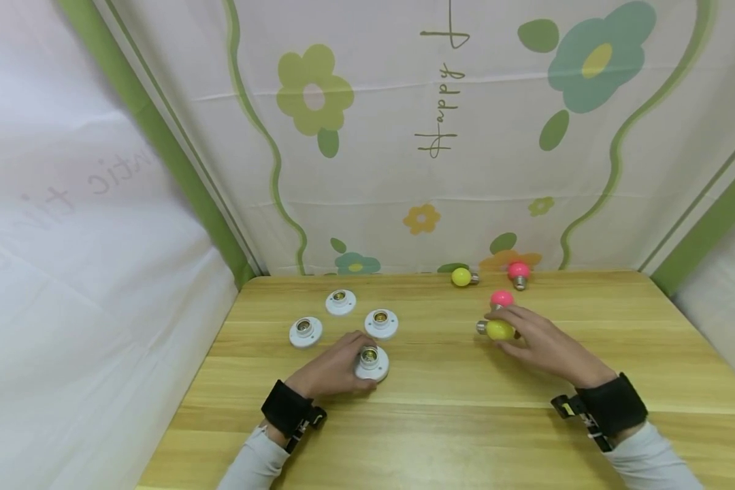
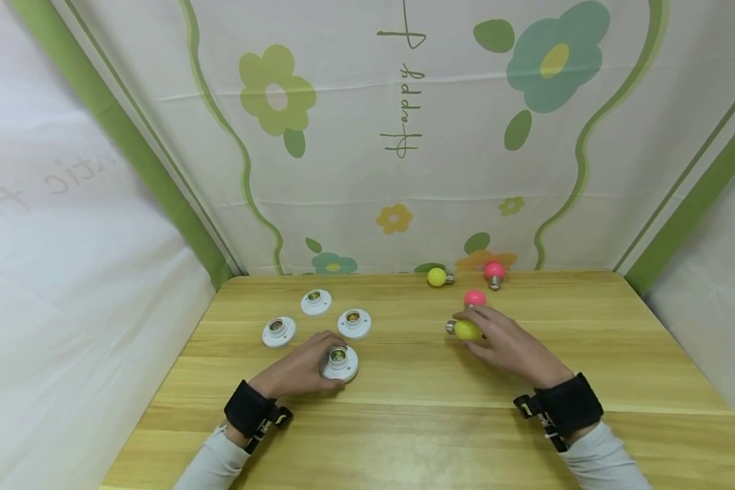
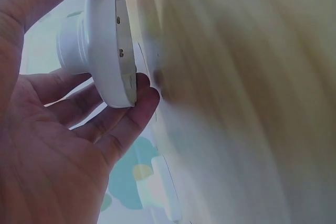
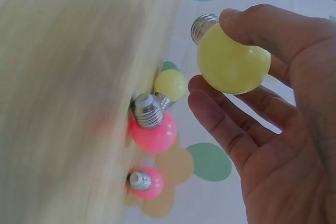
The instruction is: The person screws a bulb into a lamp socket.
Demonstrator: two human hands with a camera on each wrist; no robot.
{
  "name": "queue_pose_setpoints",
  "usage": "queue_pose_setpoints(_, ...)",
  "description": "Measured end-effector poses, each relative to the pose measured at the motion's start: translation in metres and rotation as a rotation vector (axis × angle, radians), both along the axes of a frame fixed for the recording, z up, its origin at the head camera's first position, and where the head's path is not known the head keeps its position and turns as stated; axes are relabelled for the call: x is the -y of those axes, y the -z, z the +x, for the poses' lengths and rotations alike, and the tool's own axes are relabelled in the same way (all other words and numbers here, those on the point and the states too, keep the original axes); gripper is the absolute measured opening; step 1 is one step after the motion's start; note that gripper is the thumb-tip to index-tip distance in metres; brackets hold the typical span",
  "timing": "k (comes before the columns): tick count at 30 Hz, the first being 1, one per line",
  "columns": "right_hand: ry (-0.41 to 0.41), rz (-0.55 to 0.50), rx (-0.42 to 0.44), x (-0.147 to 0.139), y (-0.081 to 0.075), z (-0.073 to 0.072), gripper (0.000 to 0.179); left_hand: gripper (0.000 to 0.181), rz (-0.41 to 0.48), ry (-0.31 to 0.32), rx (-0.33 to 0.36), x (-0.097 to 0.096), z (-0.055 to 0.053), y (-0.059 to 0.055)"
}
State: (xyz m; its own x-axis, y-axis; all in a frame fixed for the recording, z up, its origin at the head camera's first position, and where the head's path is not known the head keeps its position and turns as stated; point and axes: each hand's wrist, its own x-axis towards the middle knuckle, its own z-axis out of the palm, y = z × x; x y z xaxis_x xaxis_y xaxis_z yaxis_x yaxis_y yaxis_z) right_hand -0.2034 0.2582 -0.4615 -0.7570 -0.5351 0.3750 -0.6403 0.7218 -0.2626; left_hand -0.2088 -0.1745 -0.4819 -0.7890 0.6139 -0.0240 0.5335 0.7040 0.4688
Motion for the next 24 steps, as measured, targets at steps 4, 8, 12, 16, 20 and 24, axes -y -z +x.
queue_pose_setpoints(4,-0.001,0.01,-0.005,0.004,-0.004,0.002,0.051,0.075,0.007,0.001,0.006,-0.006,-0.001,-0.001)
queue_pose_setpoints(8,-0.011,0.018,-0.016,0.008,-0.007,0.003,0.051,0.074,0.032,0.007,0.016,-0.011,-0.002,-0.002)
queue_pose_setpoints(12,-0.03,0.022,-0.039,0.013,-0.009,0.005,0.05,0.071,0.052,0.021,0.026,-0.016,-0.003,-0.001)
queue_pose_setpoints(16,-0.043,0.022,-0.056,0.016,-0.01,0.006,0.052,0.07,0.057,0.046,0.026,-0.021,-0.004,0.001)
queue_pose_setpoints(20,-0.051,0.002,-0.029,0.021,-0.011,0.008,0.053,0.068,0.068,0.071,0.021,-0.026,-0.004,0.002)
queue_pose_setpoints(24,-0.062,-0.024,0.016,0.027,-0.015,0.01,0.052,0.067,0.066,0.084,0.004,-0.031,-0.004,0.002)
